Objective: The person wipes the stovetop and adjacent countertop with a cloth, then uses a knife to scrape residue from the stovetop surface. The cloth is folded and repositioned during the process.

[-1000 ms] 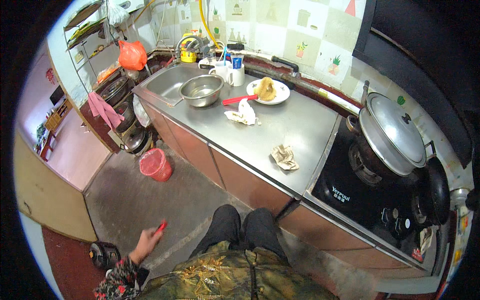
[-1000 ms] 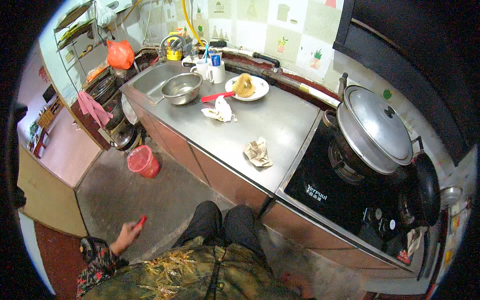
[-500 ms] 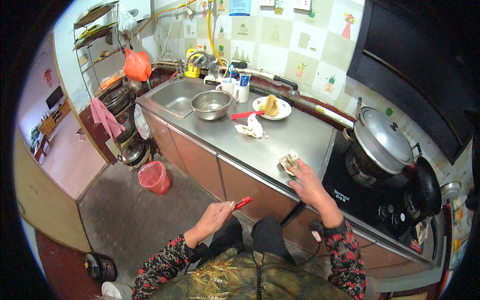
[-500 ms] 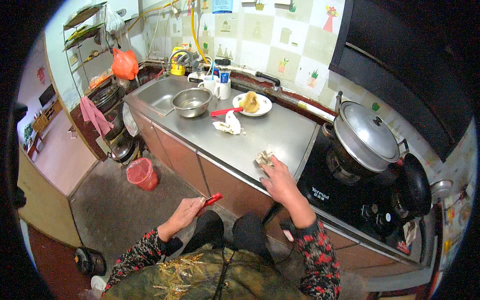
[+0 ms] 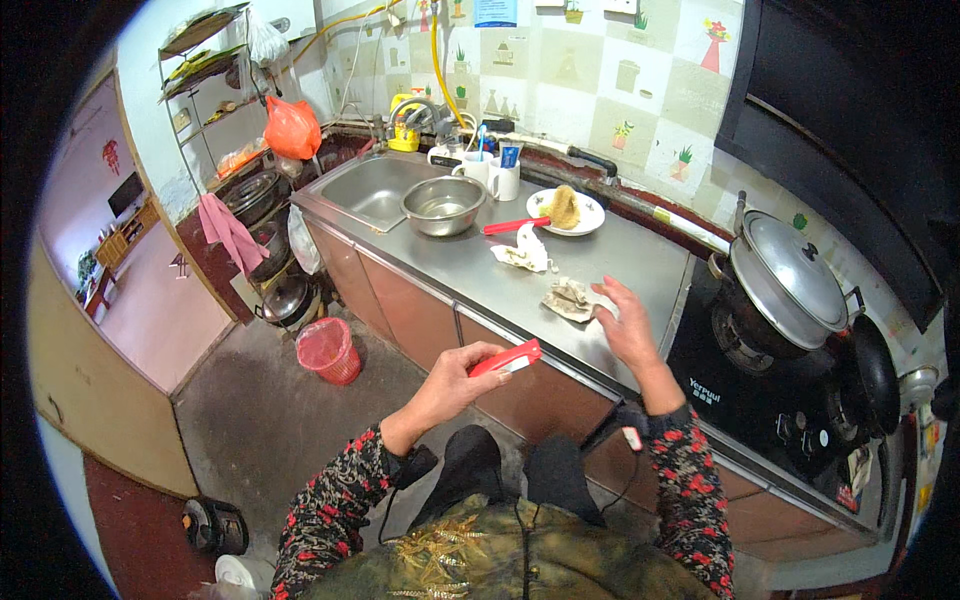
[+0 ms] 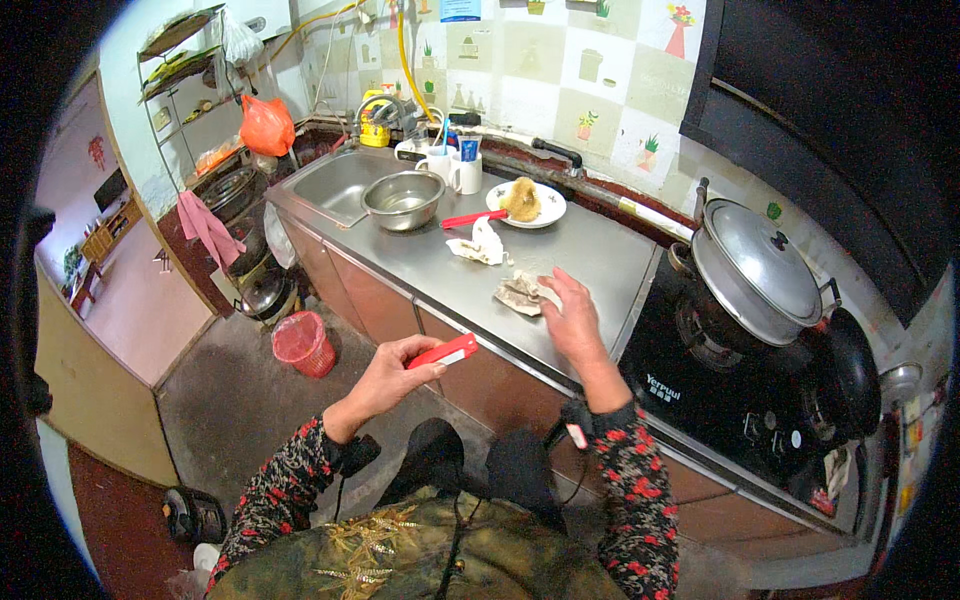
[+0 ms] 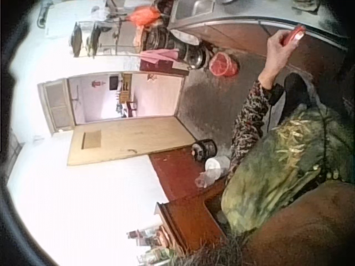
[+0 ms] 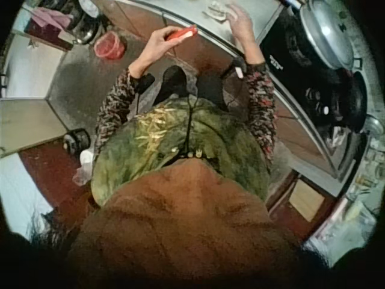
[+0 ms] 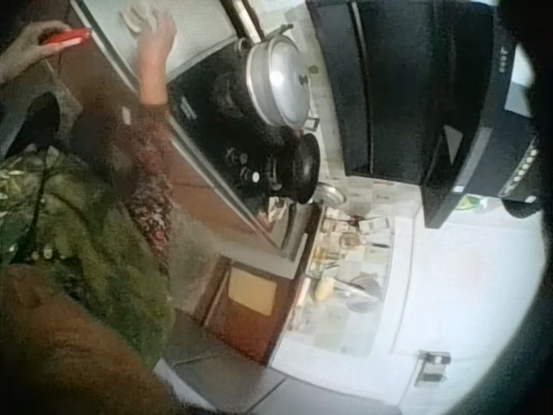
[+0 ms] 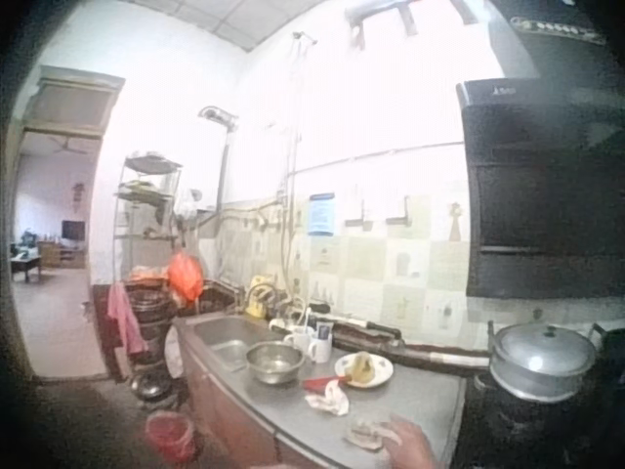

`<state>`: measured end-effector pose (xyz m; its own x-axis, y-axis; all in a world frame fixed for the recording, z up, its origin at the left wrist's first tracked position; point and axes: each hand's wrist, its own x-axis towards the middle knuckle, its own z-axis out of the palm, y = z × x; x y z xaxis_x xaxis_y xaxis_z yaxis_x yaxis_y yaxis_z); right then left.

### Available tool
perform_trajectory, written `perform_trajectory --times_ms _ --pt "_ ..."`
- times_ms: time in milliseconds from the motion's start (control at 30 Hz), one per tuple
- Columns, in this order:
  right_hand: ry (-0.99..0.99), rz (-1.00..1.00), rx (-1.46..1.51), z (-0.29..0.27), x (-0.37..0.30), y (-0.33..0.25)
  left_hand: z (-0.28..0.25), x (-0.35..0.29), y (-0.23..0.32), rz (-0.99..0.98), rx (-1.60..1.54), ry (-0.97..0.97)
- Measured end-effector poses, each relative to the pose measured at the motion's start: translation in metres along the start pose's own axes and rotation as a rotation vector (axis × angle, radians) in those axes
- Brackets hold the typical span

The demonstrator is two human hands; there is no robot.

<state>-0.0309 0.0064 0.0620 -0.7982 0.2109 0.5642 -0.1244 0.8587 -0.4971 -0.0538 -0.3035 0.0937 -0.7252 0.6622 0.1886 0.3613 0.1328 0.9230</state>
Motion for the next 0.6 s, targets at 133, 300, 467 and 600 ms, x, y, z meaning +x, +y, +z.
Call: perform_trajectory --times_ms 133,300,467,600 --pt "-0.244 0.390 0.542 -0.055 -0.024 -0.018 0.016 0.022 0.012 0.048 -0.163 -0.111" --pt "-0.365 0.475 0.996 -0.079 -0.066 -0.053 0.062 0.034 0.019 0.058 -0.231 -0.201" --pt "-0.369 0.457 0.790 -0.080 -0.106 -0.063 0.085 0.026 0.027 0.143 0.001 -0.401" --pt "-0.523 0.505 0.705 -0.087 -0.131 -0.066 0.091 0.020 0.034 -0.034 -0.297 -0.309"
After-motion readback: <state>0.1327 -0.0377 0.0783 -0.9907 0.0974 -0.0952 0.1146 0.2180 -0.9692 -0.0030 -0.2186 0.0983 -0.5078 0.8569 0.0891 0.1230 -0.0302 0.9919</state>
